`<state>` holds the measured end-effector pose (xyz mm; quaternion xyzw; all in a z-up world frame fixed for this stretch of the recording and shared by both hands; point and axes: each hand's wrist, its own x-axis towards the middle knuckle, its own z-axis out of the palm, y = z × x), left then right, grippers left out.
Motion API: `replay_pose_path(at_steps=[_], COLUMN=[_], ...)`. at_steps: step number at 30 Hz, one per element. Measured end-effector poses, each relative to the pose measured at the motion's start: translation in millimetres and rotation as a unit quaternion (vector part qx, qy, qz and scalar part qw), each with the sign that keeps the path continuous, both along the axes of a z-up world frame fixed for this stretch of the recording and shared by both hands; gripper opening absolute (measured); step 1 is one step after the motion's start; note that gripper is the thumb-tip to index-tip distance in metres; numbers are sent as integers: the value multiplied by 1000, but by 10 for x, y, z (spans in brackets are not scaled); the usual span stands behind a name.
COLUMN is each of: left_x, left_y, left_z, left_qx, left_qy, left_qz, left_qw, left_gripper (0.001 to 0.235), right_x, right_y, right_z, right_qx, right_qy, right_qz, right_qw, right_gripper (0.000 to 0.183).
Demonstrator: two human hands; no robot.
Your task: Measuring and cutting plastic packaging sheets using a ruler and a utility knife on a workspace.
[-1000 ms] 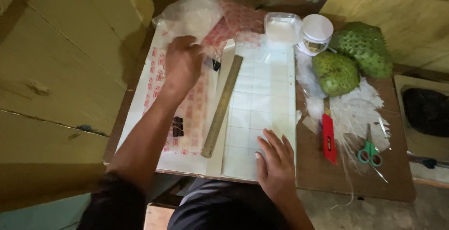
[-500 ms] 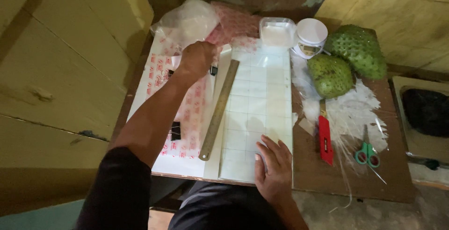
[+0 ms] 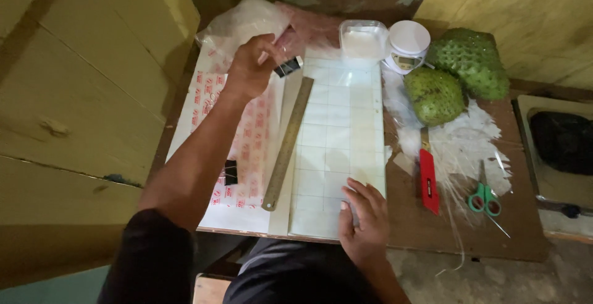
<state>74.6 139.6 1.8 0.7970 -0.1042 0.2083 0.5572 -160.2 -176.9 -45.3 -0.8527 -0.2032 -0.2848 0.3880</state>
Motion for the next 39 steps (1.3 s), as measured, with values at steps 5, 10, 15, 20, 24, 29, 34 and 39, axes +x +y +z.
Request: replay_pose_path(at_steps=[5, 10, 15, 20, 24, 29, 34, 39], left_x=[-259, -659, -1207, -1475, -1643, -1630, -1555, -1405], left_y=[-296, -664, -1238, -1784, -2037, -2151, -2211, -1964], left_z=[281, 552, 727, 12, -183, -334, -285, 455], left_qx=[-228, -85, -217, -296, -377, -381, -401, -37], left_qy=[-33, 111, 232, 201, 185, 199, 212, 290], left_qz=[-114, -26, -182, -268, -241, -230, -261, -237], left_qw=[966, 990, 931, 894, 875, 873, 852, 926], left_gripper=[27, 23, 23, 10, 6, 5, 7, 35], right_x=[-24, -17, 105, 275, 324, 415, 406, 464], right_y=[-32, -70, -190, -355, -406, -648, -732, -856], right_z=[104, 484, 681, 409, 406, 291, 565, 536], right_qx=[121, 206, 224, 226, 209, 169, 10, -65], right_qy=[27, 92, 191, 165, 178, 205, 205, 265], right_qz=[21, -27, 22, 18, -25, 0, -9, -129], right_qw=[992, 974, 955, 960, 961, 964, 979, 954], right_gripper=[27, 27, 50, 53, 35, 32, 23, 29])
